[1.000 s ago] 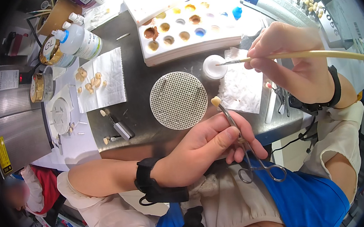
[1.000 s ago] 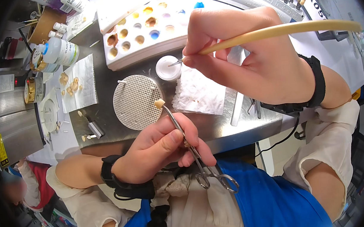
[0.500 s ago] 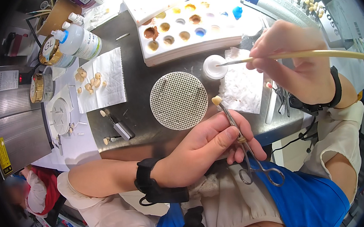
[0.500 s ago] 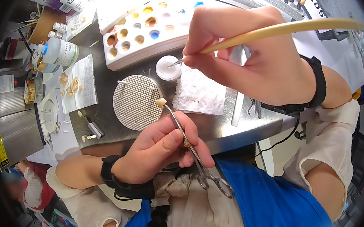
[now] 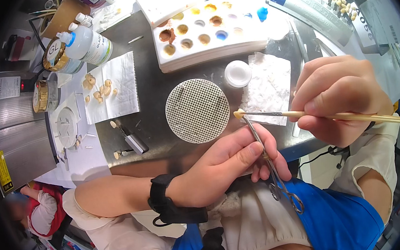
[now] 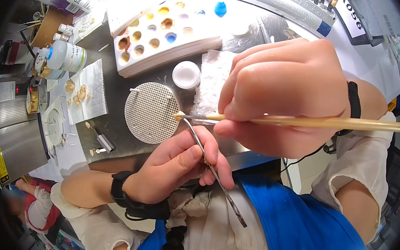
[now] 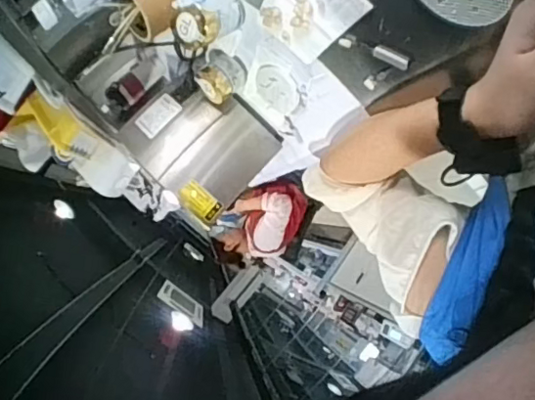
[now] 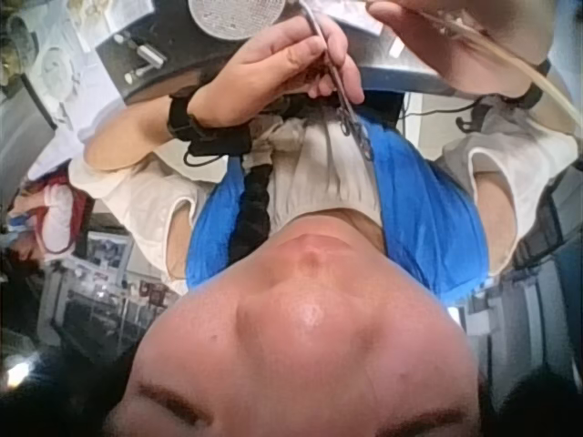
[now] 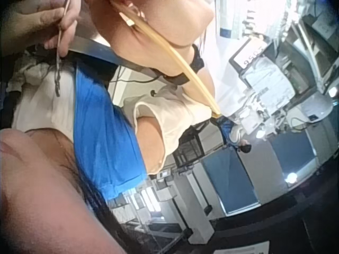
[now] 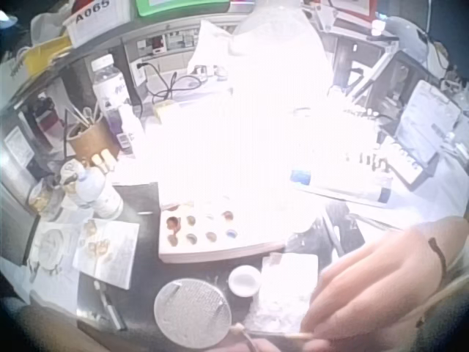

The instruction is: Applying stain or glaze to a ceramic dental crown using a fine brush.

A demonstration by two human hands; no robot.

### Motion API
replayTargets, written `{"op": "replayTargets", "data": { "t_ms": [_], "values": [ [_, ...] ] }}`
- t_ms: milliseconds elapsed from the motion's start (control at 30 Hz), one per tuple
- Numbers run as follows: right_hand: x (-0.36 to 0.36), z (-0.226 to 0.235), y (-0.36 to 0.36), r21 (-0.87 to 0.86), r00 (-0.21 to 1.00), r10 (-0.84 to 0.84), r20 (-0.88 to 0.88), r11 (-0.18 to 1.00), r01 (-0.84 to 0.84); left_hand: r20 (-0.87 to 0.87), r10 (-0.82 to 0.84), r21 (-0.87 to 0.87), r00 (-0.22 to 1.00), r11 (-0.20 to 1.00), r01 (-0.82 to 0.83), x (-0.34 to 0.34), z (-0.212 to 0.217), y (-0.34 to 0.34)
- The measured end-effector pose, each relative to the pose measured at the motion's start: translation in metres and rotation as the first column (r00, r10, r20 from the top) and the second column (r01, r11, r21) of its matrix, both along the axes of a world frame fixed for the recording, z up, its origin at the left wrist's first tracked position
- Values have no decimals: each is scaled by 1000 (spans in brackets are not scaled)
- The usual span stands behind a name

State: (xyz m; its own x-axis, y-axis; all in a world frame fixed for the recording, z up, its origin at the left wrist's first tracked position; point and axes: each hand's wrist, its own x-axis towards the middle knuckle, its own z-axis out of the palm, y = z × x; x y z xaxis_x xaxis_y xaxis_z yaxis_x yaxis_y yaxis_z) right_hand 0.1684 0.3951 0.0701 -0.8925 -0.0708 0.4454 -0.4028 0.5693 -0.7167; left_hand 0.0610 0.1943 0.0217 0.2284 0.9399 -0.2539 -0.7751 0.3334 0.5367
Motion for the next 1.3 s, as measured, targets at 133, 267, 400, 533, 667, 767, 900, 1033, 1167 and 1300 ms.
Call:
{"op": "replayTargets", "data": {
  "t_ms": [133,267,400,533,667,767,900,1033,1167,1300],
  "values": [
    [-1,0,0,18,1000,15,7,1000,-15,-3,-7,-8,1000,1000,7,0,0,0],
    [-1,1,-1,0,999,29,-27,1000,-29,-8,-6,-6,1000,1000,5,0,0,0],
    [-2,0,-2,-26,1000,-8,-9,1000,7,-2,-3,-2,1000,1000,3,0,0,0],
    [-1,0,-2,5,1000,22,2,1000,-22,4,-6,-19,1000,1000,6,0,2,0],
    [-1,0,-2,49,1000,-9,0,999,9,17,-7,-19,1000,1000,8,0,3,1],
    [-1,-1,-2,9,999,33,-9,999,-33,3,-12,-24,1000,1000,12,-1,3,0],
    [-1,0,-3,-26,1000,24,-3,999,-24,7,-14,-20,1000,1000,14,-2,3,1],
    [0,2,-2,20,1000,2,30,1000,-2,12,-17,-37,1000,999,18,-2,4,1],
    [1,1,-1,1,998,-44,36,999,44,6,-17,-34,1000,999,17,-2,4,1],
    [1,-1,1,29,999,-36,36,999,35,19,-16,-46,1000,999,17,-2,5,1]
  ]
}}
